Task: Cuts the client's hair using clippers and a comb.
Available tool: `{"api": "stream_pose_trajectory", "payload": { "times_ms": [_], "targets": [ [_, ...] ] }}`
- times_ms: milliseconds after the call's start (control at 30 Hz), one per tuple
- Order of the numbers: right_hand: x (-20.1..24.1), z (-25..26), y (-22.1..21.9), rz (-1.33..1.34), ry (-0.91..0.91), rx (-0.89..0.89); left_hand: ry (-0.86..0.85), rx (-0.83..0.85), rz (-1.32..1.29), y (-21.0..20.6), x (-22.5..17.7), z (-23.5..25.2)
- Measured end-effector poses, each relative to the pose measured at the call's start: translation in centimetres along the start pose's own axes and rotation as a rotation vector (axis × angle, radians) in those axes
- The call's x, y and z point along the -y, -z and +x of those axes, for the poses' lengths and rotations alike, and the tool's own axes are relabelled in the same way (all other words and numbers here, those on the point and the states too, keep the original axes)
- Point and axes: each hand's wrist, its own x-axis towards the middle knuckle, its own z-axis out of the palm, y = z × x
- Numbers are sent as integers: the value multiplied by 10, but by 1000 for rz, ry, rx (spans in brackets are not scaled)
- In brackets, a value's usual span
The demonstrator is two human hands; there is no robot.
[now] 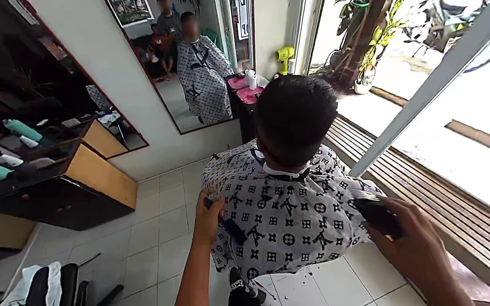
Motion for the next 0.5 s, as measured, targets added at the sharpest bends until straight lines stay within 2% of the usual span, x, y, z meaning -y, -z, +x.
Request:
{"api": "stream_pose_trajectory", "payload": {
  "times_ms": [33,100,200,267,333,400,500],
  "targets": [
    [-6,3,-5,-113,110,25,-36,-3,47,-2,-3,-10],
    [-2,1,-14,-58,162,104,-144,99,173,-15,-13,-28],
    [28,-9,-29,140,133,227,-315,498,401,-51,-27,-43],
    [48,-15,-39,178,130,302,-416,674,569,-78,-35,-49],
    [61,-18,-43,184,80,351,-458,689,681,-92,-40,-52],
    [64,-15,-43,346,-92,388,-426,609,629,-92,-34,-46],
    [54,1,-51,1051,-532,388,-295,450,278,-80,-6,-37]
  ]
}}
